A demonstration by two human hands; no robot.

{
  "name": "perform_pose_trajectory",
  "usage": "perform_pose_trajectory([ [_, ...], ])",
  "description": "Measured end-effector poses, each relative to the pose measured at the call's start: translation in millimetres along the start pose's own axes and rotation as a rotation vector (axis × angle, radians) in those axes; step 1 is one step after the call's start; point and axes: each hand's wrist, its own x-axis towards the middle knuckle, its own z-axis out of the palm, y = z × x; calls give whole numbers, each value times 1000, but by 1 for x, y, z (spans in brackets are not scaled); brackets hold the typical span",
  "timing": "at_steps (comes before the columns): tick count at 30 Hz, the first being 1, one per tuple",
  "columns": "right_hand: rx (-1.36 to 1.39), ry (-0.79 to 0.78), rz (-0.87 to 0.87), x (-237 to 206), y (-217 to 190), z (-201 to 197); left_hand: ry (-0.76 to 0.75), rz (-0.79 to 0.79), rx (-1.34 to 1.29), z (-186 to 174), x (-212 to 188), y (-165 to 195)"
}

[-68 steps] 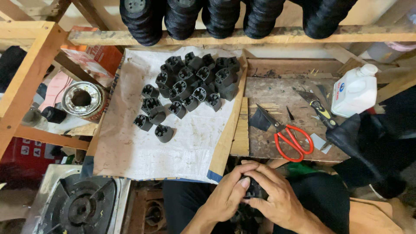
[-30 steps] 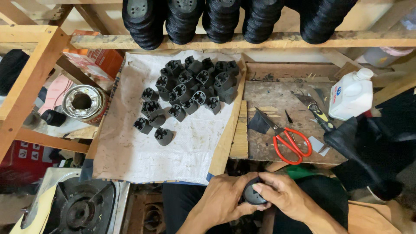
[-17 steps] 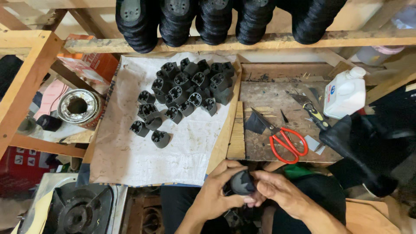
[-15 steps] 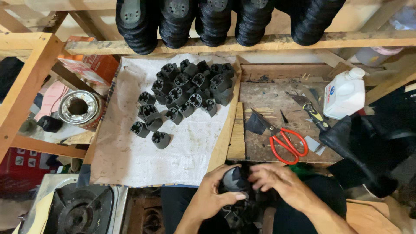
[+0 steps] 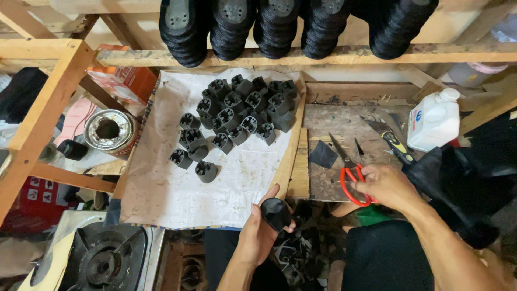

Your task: The person repeatedly picks up small black cylindrical objects and trims black fabric or foam around them using red-handled scissors. The person holds each object, cuts the material, and places the object back on the work surface. The process is repeated multiple times throughout the clip.

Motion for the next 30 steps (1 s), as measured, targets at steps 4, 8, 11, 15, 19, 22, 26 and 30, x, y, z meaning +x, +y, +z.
perform_pose_trajectory([
  [4, 736, -198, -118, -9, 13, 12, 101, 102, 107, -3, 18, -4],
  [8, 751, -307, -286, -68, -1, 39, 294, 96, 397, 0, 30, -2],
  [11, 171, -135, -178, -111, -30, 45, 235, 186, 523, 10, 36, 3],
  [15, -121, 271, -588, -146, -58, 28, 197, 212, 578, 27, 35, 8],
  [19, -229, 380, -679, -155, -71, 19, 192, 294, 734, 39, 33, 8],
  [22, -263, 393, -686, -155, -70, 20, 198, 354, 793, 44, 31, 8],
  [26, -268, 343, -658, -153, -64, 25, 213, 360, 785, 45, 27, 8],
  [30, -300, 334, -781, -149, -54, 27, 218, 333, 778, 42, 25, 5],
])
